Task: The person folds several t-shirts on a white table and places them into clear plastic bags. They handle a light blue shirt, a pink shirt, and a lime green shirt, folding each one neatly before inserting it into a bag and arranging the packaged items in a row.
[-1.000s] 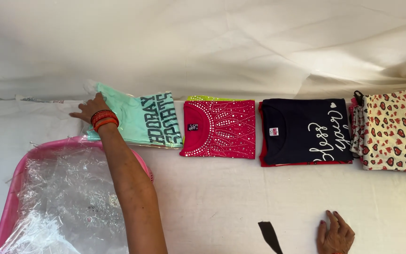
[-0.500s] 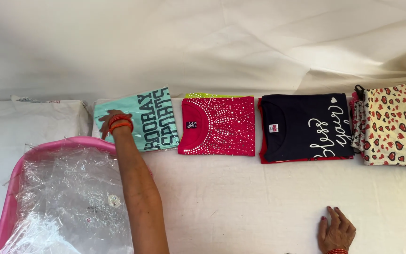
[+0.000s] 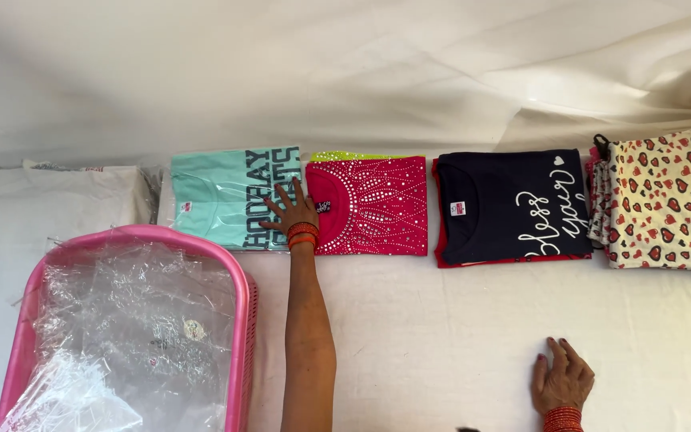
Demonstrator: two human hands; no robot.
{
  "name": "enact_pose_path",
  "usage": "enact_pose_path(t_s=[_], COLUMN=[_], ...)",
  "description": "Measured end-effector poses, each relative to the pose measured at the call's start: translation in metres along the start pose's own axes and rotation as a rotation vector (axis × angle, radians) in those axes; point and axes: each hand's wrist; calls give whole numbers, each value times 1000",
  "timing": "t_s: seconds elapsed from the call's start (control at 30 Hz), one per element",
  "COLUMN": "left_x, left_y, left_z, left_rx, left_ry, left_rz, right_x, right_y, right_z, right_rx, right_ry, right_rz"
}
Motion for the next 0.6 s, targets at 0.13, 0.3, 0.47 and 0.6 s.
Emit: enact_pose_path(t_s=[0.13, 0.3, 0.47, 0.6], left_x=[25, 21, 64, 115], left_y=[6, 10, -2, -18], left_z=[1, 20, 25, 35], left_rx=[17, 124, 246, 93], left_ry=[-105, -208, -47, -158], left_rz=[-15, 11, 56, -1], right_x=[3, 3, 1, -1], right_y=[-3, -3, -14, -15], right_z=[4, 6, 23, 27], right_rx=[-20, -4, -77, -69], right_ry=[25, -15, 22, 5], right_rz=[-5, -3, -5, -3])
Point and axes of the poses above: each hand's wrist, its own x-axis away from the middle knuckle, its own z-axis out of the back of the hand, y = z × x, and after that the axes turned 14 degrees about z, right-handed
